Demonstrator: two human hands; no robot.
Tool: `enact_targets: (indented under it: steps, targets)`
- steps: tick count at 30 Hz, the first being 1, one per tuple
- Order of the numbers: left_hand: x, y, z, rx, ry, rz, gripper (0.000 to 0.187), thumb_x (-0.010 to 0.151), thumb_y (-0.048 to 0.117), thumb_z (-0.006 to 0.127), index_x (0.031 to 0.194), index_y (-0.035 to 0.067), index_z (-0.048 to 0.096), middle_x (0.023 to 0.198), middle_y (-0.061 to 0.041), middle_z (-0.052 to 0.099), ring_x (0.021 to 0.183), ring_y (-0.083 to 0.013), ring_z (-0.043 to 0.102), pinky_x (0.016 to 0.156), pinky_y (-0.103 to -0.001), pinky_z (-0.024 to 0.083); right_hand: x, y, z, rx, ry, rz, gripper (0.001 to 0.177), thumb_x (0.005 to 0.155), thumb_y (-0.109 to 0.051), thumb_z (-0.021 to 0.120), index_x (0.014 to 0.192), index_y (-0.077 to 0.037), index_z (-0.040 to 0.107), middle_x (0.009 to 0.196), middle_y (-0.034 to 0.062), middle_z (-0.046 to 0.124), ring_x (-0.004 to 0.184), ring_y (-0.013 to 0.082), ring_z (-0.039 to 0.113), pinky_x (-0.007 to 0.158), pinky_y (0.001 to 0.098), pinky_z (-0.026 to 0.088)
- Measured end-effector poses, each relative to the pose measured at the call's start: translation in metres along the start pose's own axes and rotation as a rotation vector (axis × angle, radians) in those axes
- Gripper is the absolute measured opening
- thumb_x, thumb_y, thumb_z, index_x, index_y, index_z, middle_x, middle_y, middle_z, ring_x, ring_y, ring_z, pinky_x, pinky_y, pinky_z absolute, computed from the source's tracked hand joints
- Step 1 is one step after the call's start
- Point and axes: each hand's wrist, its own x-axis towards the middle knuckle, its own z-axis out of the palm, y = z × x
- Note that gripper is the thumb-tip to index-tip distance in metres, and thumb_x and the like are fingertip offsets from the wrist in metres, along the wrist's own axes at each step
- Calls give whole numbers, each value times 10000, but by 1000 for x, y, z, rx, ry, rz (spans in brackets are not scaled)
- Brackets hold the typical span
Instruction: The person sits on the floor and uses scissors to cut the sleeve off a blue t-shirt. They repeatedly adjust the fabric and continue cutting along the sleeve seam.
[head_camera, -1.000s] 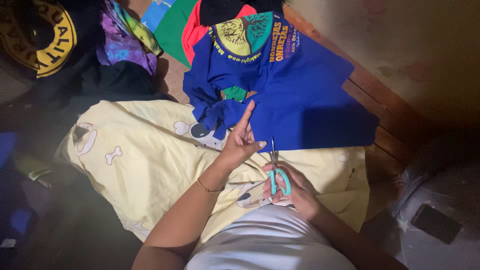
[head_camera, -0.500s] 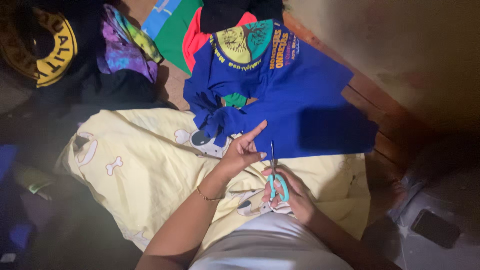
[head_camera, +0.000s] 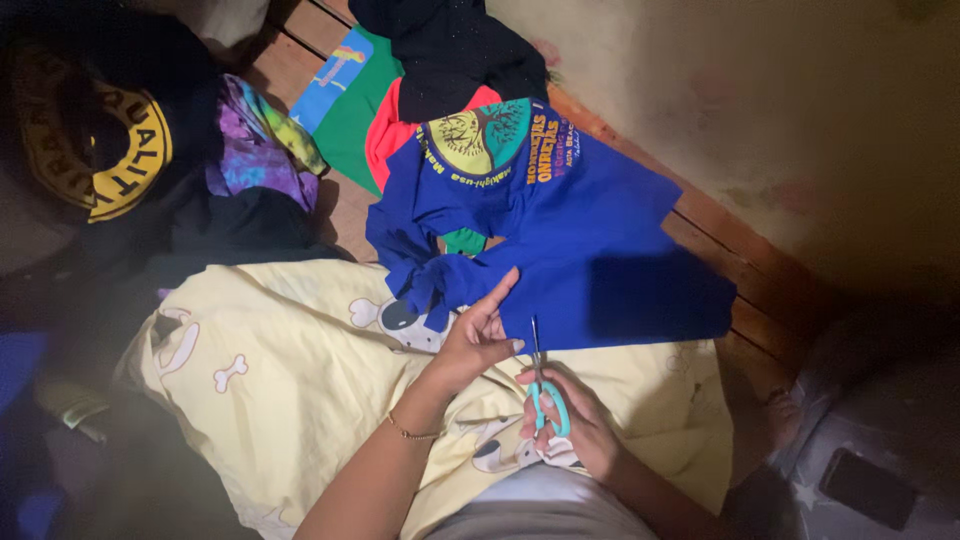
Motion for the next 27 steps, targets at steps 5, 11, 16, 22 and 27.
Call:
enact_targets:
  steps: [5, 11, 16, 22, 27]
  targets:
    - [-2, 2, 2, -44, 11, 93, 1140, 822, -256, 632, 1684, 153, 9, 1639, -135, 370, 1204, -121, 582, 968, -273, 501, 4, -6, 5, -4, -6, -14, 447, 1024, -354, 488, 1326, -29, 540, 898, 100, 624, 801, 189, 693, 611, 293, 578]
    - [-2, 1, 1, -38, 53, 44, 1037, 831, -244, 627, 1658, 102, 105, 1524, -123, 486, 1181, -119, 629, 985, -271, 523, 3, -12, 5, -3, -20, -26, 465, 1028, -366, 475, 1341, -26, 534, 925, 107, 625, 826, 193, 696, 626, 299, 583]
    - [-6, -9, -6, 21, 25, -61, 872, 896, -208, 605, 1657, 24, 249, 1296, -83, 670, 1135, -105, 637, 988, -255, 504, 3, -7, 2, 11, -20, -31, 447, 1027, -358, 484, 1336, -39, 538, 926, 105, 625, 812, 191, 685, 627, 298, 580]
    - [-5, -6, -3, 15, 24, -47, 924, 872, -218, 604, 1659, 48, 199, 1235, -39, 676, 1091, -81, 635, 961, -237, 499, -1, -11, 2, 3, -24, -54, 424, 1042, -356, 490, 1315, -39, 557, 879, 83, 601, 751, 156, 642, 591, 276, 548]
    - [-5, -6, -2, 30, 63, -56, 941, 838, -221, 592, 1655, 48, 211, 1076, 23, 674, 947, -35, 612, 861, -199, 482, -3, -13, 6, -50, 27, -5, 353, 1025, -301, 487, 1265, -54, 564, 841, 63, 602, 691, 132, 626, 547, 252, 529]
